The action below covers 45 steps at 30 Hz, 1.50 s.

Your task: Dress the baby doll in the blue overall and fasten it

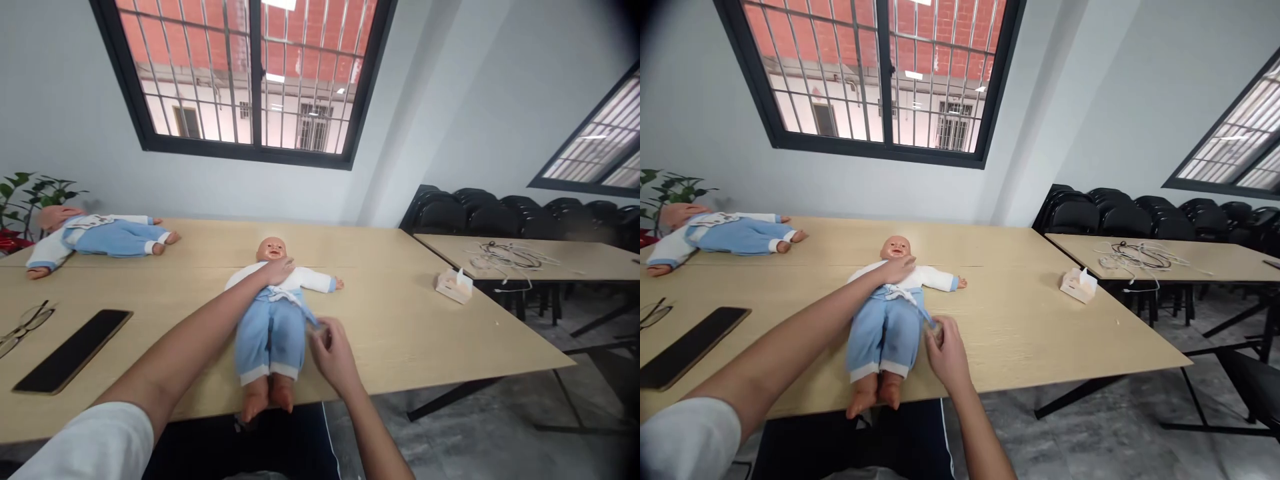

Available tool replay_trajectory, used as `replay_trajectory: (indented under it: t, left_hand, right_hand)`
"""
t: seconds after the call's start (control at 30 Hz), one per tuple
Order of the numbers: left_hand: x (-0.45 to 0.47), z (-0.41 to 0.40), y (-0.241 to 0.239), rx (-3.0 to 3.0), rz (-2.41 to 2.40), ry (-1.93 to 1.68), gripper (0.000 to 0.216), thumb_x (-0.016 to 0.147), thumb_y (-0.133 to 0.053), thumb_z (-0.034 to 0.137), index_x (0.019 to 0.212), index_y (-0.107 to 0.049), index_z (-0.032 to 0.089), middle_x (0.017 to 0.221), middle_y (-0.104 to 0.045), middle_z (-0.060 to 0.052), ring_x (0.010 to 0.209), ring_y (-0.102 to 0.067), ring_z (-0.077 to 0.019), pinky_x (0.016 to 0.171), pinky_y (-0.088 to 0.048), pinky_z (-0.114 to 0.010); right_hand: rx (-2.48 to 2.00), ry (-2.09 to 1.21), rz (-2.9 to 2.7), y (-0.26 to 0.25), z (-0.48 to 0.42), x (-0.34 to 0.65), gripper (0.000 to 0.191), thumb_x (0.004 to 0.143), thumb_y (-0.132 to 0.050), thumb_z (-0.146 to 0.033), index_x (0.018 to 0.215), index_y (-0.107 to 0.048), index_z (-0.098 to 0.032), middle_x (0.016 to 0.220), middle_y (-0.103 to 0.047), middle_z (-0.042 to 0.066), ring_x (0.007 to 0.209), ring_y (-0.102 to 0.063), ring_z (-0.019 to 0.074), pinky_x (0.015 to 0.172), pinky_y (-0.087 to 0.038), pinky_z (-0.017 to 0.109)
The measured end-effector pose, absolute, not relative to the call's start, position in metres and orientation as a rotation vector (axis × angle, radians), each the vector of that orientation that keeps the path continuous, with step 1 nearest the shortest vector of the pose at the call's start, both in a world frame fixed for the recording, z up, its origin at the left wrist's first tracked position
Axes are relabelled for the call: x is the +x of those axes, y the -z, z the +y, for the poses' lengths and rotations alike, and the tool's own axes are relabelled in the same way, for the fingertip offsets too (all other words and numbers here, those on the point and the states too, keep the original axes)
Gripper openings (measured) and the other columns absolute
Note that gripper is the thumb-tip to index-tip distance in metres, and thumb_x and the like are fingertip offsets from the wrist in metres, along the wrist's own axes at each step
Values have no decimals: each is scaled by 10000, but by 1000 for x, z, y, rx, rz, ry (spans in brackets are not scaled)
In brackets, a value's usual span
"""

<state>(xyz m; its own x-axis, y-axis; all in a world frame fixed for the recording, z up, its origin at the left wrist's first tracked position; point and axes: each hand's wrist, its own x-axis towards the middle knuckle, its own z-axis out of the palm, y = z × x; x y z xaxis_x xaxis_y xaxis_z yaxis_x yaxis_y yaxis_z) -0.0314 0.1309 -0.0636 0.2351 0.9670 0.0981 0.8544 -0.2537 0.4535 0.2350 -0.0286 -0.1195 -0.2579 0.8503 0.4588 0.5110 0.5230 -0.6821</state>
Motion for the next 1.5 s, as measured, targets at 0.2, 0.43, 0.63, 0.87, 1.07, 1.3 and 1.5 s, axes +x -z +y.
replay_trajectory:
  t: [0.2, 0.43, 0.63, 0.87, 1.07, 1.3, 1.5]
  left_hand:
    - [-93, 80, 57, 2193, 1515, -727, 550, 1004, -376, 573, 1308, -625, 188, 1333, -710, -85, 1251, -639, -240, 1074, -484, -327]
    - [-116, 44, 74, 2183, 1478, -731, 596, 1026, -298, 553, 1422, -579, 206, 1512, -587, -68, 1401, -530, -254, 1183, -402, -375]
    - [-117, 49, 79, 2177, 1474, -718, 663, 1029, -229, 591, 1467, -553, 213, 1547, -554, -48, 1429, -504, -226, 1213, -361, -340]
    - [-110, 49, 83, 2225, 1556, -683, 627, 994, -388, 578, 1484, -551, 221, 1554, -545, -60, 1433, -497, -276, 1215, -355, -397]
    - [-99, 44, 80, 2326, 1580, -632, 647, 974, -445, 597, 1474, -564, 205, 1560, -535, -82, 1469, -449, -287, 1246, -301, -405]
    - [-81, 36, 71, 2453, 1482, -423, 821, 883, -538, 766, 1540, -472, 276, 1666, -376, -68, 1554, -304, -307, 1276, -189, -458]
    - [-73, 34, 77, 2505, 1572, -290, 892, 831, -550, 829, 1564, -411, 340, 1700, -296, -79, 1579, -222, -344, 1252, -144, -582]
  right_hand:
    - [-678, -337, -2350, 84, -66, 198, 278, 919, -715, -248, 1190, -650, -262, 1191, -678, 73, 1143, -578, 261, 1006, -452, 432]
    - [-671, -72, -2702, 78, -80, 156, 46, 943, -667, -175, 915, -643, -202, 924, -682, 63, 884, -595, 240, 809, -469, 386]
    - [-606, -290, -2594, 73, -99, 178, 90, 988, -547, -139, 971, -600, -210, 1001, -685, 75, 992, -600, 244, 881, -493, 406]
    - [-469, -552, -2489, 97, -168, 214, 233, 926, -572, -53, 1009, -552, -270, 1003, -703, 27, 994, -609, 221, 870, -548, 373]
    - [-679, -529, -2270, 112, -153, 221, 295, 939, -560, -172, 1219, -541, -261, 1190, -659, 109, 1136, -599, 280, 951, -531, 461]
    - [-1141, -246, -2294, 103, -115, 210, 166, 902, -676, -145, 1041, -634, -226, 1099, -685, 94, 998, -611, 293, 843, -478, 431]
    - [-1005, -136, -2377, 101, -127, 220, 80, 957, -613, -131, 928, -600, -205, 898, -665, 45, 866, -575, 239, 785, -413, 354]
